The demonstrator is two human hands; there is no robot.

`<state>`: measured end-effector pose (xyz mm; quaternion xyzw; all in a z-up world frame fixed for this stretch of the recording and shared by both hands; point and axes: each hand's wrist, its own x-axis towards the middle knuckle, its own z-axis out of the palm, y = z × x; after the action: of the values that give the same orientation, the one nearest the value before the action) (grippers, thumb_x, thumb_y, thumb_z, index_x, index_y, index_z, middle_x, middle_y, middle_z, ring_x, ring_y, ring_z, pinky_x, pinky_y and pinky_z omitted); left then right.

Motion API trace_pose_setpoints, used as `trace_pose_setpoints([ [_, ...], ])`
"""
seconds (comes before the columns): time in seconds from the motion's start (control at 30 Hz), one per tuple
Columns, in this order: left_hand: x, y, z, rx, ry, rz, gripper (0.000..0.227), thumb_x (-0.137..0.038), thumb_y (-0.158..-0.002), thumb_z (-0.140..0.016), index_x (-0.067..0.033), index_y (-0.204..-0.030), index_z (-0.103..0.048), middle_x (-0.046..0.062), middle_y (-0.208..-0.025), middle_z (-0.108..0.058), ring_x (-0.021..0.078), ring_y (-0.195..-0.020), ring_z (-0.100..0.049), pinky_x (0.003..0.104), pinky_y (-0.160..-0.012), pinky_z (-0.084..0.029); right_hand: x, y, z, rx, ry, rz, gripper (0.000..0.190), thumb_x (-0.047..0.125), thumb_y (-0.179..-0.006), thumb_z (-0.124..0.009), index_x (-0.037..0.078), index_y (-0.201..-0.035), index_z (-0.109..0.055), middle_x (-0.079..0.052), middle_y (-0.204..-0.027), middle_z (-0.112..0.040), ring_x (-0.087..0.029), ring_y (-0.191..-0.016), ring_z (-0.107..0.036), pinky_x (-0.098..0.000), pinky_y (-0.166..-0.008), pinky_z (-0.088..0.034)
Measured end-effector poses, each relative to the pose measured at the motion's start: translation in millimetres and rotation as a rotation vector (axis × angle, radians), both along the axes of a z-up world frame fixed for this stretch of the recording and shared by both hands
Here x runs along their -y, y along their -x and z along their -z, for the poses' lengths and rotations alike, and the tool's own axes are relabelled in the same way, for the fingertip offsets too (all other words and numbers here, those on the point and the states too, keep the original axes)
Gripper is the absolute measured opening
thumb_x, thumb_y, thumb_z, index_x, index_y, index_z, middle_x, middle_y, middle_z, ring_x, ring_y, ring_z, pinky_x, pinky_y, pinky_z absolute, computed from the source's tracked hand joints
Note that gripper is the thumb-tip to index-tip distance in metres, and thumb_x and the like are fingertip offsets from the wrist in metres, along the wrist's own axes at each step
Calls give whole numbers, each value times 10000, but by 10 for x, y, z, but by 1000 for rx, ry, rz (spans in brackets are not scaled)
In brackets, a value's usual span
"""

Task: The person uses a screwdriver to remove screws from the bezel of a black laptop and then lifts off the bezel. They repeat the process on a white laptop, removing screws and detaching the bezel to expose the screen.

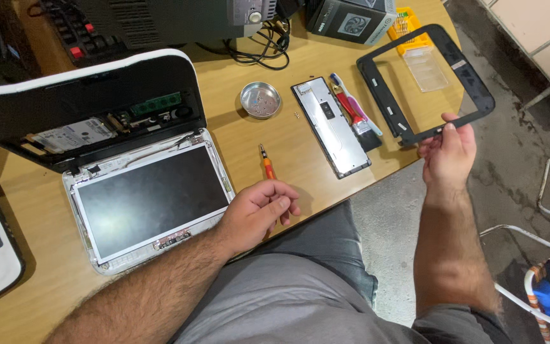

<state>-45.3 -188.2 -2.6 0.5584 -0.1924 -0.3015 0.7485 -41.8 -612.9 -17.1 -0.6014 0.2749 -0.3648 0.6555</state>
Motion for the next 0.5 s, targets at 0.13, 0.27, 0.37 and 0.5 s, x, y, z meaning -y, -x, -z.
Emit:
trace_pose_setpoints([
  [0.13, 1, -9, -14, 1, -29, -4, 190, -178, -1007, -575, -44, -1105, -668, 126, -917, -759, 146, -704, -668, 211, -444, -413, 141, -117, 21, -51, 30, -33, 220, 169, -1069, -444, 130, -1162, -639, -78, -559, -506, -127, -421, -457, -257, -389, -328],
  [0.27, -6, -13, -8, -8, -25, -6, 194, -170, -1013, -569, -35, -1108, -671, 141, -919, -765, 157, -713, -671, 225, -516, -461, 52, -82, -169, -179, -27, 3, 242, 146, -1038, -439, 130, -1144, -656, -68, -546, -481, -143, -422, -433, -267, -401, -319],
  [0.37, 8, -12, 43, 6, 47, 0, 206, -154, -1019, -569, 0, -1116, -665, 163, -920, -747, 179, -783, -687, 259, -644, -555, 76, 6, -139, -151, -130, 9, 262, 116, -1035, -445, 110, -1220, -631, -25, -578, -472, -99, -464, -473, -235, -418, -359],
  [0.5, 5, -15, -5, 38, 40, 11, 205, -137, -1017, -564, 13, -1107, -671, 158, -912, -743, 177, -810, -693, 277, -700, -602, -210, 157, -377, 4, -191, -58, 265, 35, -967, -367, 79, -845, -599, 5, -541, -388, -82, -427, -355, -218, -393, -255],
])
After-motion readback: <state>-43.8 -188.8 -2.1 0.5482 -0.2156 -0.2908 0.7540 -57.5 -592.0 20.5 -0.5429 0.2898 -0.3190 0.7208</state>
